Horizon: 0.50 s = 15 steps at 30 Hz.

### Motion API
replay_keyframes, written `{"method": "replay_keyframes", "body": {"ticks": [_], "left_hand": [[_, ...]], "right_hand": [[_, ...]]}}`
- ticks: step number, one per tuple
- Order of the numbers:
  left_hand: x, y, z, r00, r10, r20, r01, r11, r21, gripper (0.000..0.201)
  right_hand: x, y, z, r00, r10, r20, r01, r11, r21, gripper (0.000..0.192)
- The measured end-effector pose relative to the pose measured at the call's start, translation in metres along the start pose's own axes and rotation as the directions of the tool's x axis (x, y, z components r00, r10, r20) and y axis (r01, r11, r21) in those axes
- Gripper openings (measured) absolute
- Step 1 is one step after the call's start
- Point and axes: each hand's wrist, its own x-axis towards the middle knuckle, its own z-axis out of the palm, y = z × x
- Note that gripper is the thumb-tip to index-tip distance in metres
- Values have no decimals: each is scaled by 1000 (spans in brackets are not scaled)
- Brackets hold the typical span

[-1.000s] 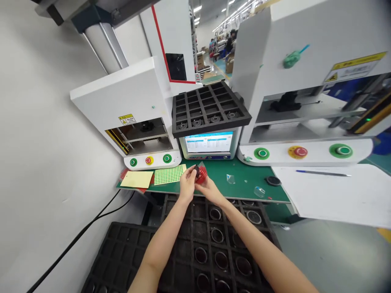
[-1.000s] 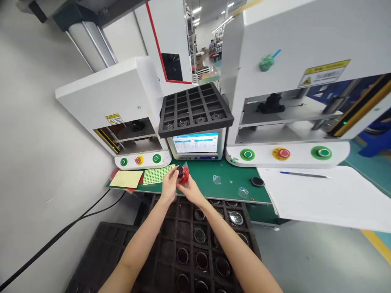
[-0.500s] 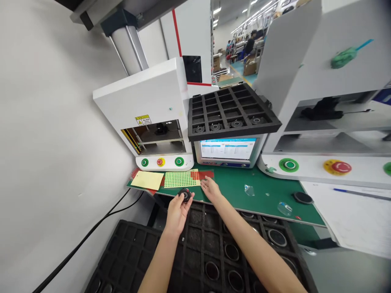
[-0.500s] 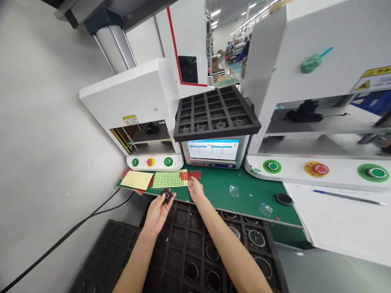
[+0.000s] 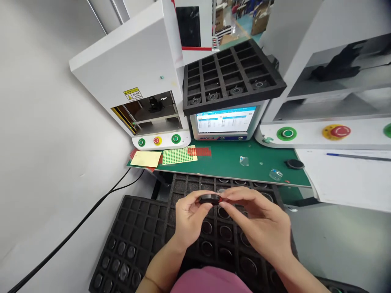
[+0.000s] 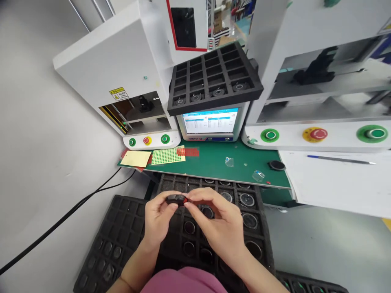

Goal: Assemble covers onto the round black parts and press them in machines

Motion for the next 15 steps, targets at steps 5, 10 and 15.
{"method": "replay_keyframes", "body": {"ticks": [5,10,15], "left_hand": [[-10,9,-4,976,147,159,-179,962,208,19],[-11,12,-3,923,259,283,-325,920,218,24],[-12,16,4,917,198,347,-285,933,220,23]], "right_hand": [[-14,-10,-14,981,-188,55,194,968,-159,22],[-13,-21,-31,969,-188,161,214,963,-162,23],[-3,-25,-46,941,-101,323,126,990,-58,17]]}}
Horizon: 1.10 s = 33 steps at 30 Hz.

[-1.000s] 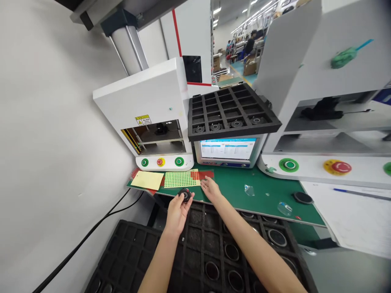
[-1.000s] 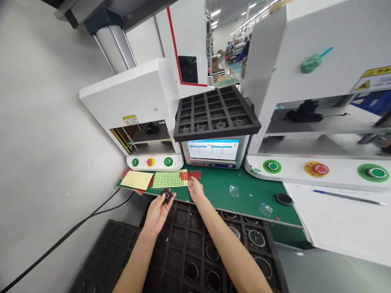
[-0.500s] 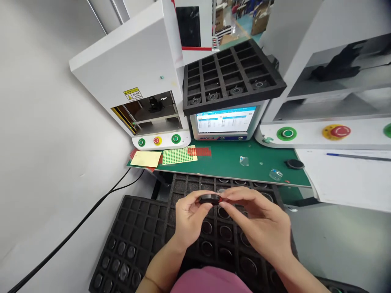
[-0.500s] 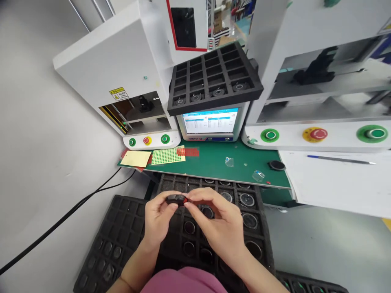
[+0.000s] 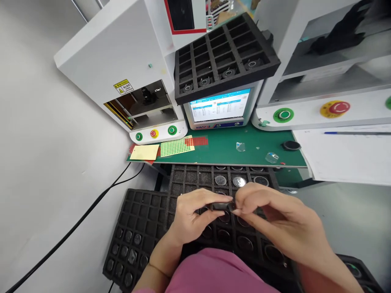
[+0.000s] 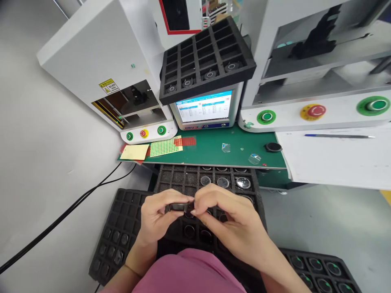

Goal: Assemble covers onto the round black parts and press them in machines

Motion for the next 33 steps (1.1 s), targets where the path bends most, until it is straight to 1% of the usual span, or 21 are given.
{"method": "replay_keyframes", "body": {"ticks": [2,4,6,8,13,15,19,20,22,24,26,27,28,29,30,31,32,33], "left_hand": [[-1,2,1,998,-61,22,61,998,18,23],[-1,2,1,994,-101,30,100,995,29,24],[-2,2,2,995,-94,26,93,995,21,25],[-1,2,2,996,-91,18,91,996,13,25],[2,0,3,994,-109,5,109,994,8,23],[2,-2,2,992,-123,11,123,992,-8,22],[2,-7,1,990,-137,32,139,989,-42,21],[2,-8,1,990,-139,26,140,989,-39,21],[0,-8,4,989,-145,-8,144,989,-15,20],[-1,-8,8,988,-147,-51,149,989,21,20],[-2,-10,12,982,-159,-104,164,985,47,19],[-1,-13,14,970,-176,-168,187,981,49,18],[1,-17,14,943,-203,-265,220,975,37,18],[3,-23,13,893,-235,-385,255,967,2,18],[6,-30,10,821,-269,-504,281,958,-54,20],[9,-37,7,741,-304,-598,292,949,-120,23],[11,-44,3,678,-339,-652,293,938,-184,26],[12,-49,-2,644,-378,-666,297,925,-238,29]], "right_hand": [[-1,2,-2,1000,23,-14,-22,999,46,17],[-5,4,-1,996,21,-83,-16,998,55,15],[-8,5,1,988,-12,-155,16,1000,24,21],[-10,4,3,980,-66,-187,63,998,-21,28],[-10,-2,3,972,-140,-187,120,986,-119,28],[-8,-2,1,976,-139,-169,120,985,-121,26],[-6,4,-3,987,-95,-127,85,993,-83,23],[-5,5,-3,987,-105,-124,94,991,-90,23],[-4,5,-1,979,-157,-134,136,979,-150,25],[-5,1,6,963,-218,-158,172,949,-263,28],[-9,-3,15,951,-255,-175,181,918,-354,28],[-13,-3,18,951,-262,-161,189,910,-368,28],[-17,0,20,957,-262,-126,199,906,-373,27],[-21,6,19,966,-245,-85,196,904,-380,25],[-24,18,15,977,-209,-53,171,900,-402,22],[-26,35,8,986,-161,-33,130,885,-447,17],[-25,56,-2,994,-92,-64,46,857,-513,12],[-22,81,-15,991,-28,-128,-49,827,-560,9]]}}
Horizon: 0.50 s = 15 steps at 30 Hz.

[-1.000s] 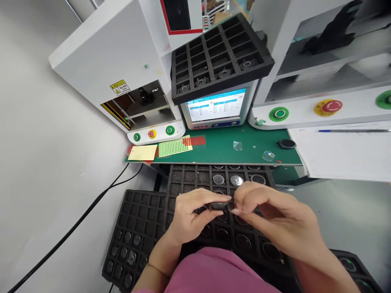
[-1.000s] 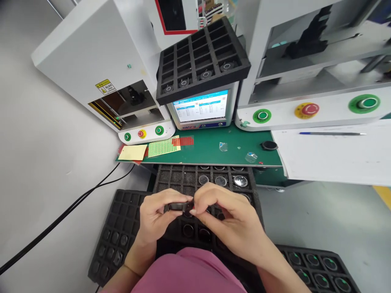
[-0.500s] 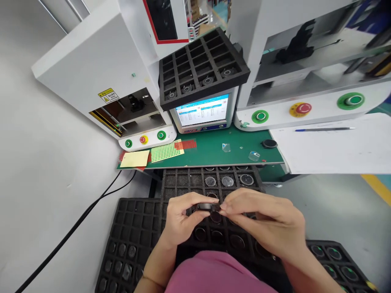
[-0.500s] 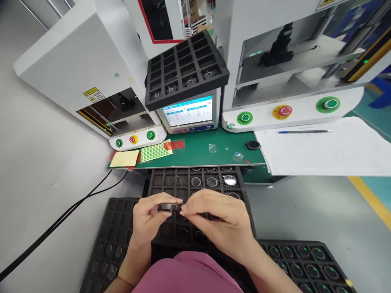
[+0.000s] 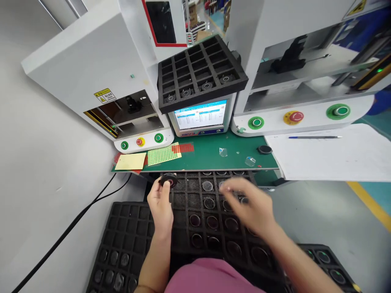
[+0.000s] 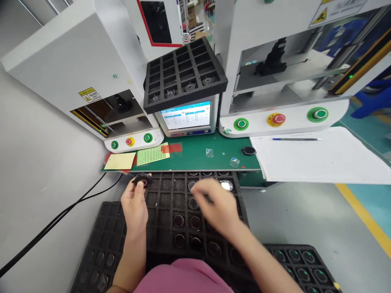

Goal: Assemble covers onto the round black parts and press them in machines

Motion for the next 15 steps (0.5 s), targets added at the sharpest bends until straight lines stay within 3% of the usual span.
{"method": "replay_keyframes", "body": {"ticks": [3,6,10,12,15], "left_hand": [[8,-7,-7,988,-131,87,134,991,-24,35],[4,-9,-14,940,-264,215,281,959,-50,39],[-3,-15,-19,837,-425,346,483,870,-99,43],[-3,-18,-18,797,-456,396,516,855,-53,42],[-3,-13,-11,817,-423,393,442,896,45,41]], "right_hand": [[23,87,14,987,161,11,-158,976,-149,23],[46,143,24,967,208,149,-168,955,-243,30],[61,165,36,937,219,272,-128,940,-316,29],[67,166,39,930,213,301,-111,940,-323,29],[76,164,39,930,189,314,-96,953,-289,26]]}}
